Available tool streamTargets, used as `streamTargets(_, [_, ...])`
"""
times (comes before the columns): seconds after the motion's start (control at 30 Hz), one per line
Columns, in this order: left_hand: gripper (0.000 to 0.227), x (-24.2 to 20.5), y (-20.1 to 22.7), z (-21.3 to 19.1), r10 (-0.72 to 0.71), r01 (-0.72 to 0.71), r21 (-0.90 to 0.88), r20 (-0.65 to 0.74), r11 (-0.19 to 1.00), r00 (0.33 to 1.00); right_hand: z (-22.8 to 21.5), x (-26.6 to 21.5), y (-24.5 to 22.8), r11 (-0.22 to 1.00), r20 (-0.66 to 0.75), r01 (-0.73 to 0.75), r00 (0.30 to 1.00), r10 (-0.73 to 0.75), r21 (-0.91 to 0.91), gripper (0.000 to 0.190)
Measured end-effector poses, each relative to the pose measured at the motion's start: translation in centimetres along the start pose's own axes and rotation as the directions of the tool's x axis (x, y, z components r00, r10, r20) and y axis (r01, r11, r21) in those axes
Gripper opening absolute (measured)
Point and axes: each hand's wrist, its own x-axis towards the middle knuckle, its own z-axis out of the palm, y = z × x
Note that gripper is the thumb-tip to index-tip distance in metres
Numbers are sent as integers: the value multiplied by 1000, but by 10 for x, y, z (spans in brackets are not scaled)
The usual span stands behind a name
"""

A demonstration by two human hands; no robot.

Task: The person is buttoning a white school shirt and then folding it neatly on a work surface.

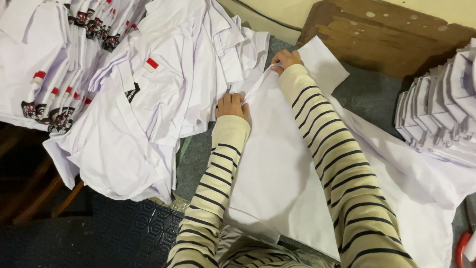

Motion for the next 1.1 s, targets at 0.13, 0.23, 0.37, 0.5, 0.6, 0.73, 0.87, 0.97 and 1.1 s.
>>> streamTargets(0.13, [23, 14, -6, 8, -91, 90, 12, 157, 996, 983, -14, -10, -28, 941, 81, -330, 943, 323, 82, 13])
streamTargets(0.23, [27, 13, -4, -2, -125, 135, -66, 140, 989, 982, -10, -13, -28, 929, 63, -329, 944, 323, 167, 15])
streamTargets(0.37, [25, 9, -6, -2, -85, 91, -142, 48, 986, 995, -4, -10, -5, 949, 30, -124, 992, 121, 291, 21])
streamTargets(0.5, [27, 9, -8, -1, -79, 88, -158, 62, 983, 995, 11, -4, -2, 949, -27, -166, 983, 180, 266, 10])
streamTargets(0.6, [26, 7, -7, -3, -75, 87, -131, 91, 988, 993, 18, 1, -5, 966, -37, -220, 973, 227, 137, 5])
streamTargets(0.73, [19, 7, -2, -6, -100, 107, -71, 87, 992, 991, 18, -2, -5, 975, -48, -200, 977, 205, 97, 8])
streamTargets(0.87, [20, 8, -3, 10, -56, 55, -28, -26, 998, 998, 19, -1, 1, 953, -78, -137, 984, 163, 269, 10])
streamTargets(0.97, [16, 10, -7, 16, -118, 118, -96, 4, 988, 993, 1, -1, -16, 892, 31, -271, 960, 279, 362, 35])
streamTargets(1.1, [12, 9, -4, 9, -143, 135, -192, -25, 972, 989, 2, -1, -21, 847, 9, -323, 936, 353, 421, 32])
